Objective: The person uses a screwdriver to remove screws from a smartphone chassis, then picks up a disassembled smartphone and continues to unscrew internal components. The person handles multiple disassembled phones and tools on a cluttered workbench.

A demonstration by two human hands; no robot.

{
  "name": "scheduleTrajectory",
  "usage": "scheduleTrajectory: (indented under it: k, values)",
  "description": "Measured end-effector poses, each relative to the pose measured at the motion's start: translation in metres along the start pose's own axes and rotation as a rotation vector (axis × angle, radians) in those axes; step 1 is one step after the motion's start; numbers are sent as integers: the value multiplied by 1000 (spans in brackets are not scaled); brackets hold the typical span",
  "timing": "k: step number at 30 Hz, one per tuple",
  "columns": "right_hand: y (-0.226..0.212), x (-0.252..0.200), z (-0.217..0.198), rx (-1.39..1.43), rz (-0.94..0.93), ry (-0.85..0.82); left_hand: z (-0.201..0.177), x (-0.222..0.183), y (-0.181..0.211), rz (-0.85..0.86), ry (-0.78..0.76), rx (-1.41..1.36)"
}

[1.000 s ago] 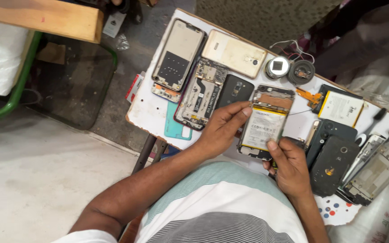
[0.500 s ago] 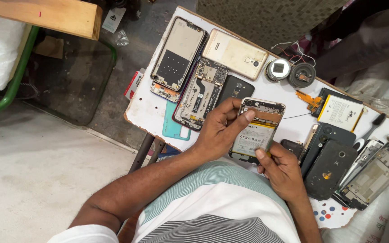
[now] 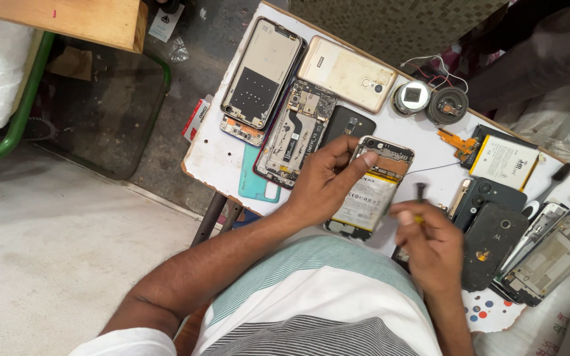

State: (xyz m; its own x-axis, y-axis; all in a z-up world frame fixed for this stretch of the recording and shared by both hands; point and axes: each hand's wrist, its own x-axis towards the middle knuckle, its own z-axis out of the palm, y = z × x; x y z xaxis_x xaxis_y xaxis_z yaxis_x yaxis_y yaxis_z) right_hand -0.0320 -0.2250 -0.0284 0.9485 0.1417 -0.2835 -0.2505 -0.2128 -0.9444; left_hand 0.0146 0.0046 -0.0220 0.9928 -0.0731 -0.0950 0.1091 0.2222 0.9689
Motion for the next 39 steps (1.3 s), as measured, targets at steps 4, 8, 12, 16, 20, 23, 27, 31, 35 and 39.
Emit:
scheduleTrajectory:
  k: [4,8,12,16,20,23,27,31,35,39]
  values:
    - [-12,0,-12,189,-77,216,1,12,11,28,-88,299]
    - [-19,0,-19,302,-156,240,6,24,17,-59,-191,512]
    - [-17,0,-22,257,-242,232,8,23,17,135,-217,792]
    - [-13,-1,-23,154,-360,336,10,12,13,327,-205,1047]
    - [-14,-5,-27,77,-456,400,12,6,6,291,-285,1146]
    - [-19,-2,-34,11,-475,422,19,5,0,314,-328,1207]
    - [-16,18,-40,-53,-485,405,19,1,-6,282,-440,1243]
    - [-11,28,-43,-158,-537,355,18,-1,-11,271,-467,1238]
    - [-10,30,-37,-272,-535,348,12,1,-16,281,-494,1219]
    - [-14,29,-36,-483,-532,337,4,1,-22,390,-458,1188]
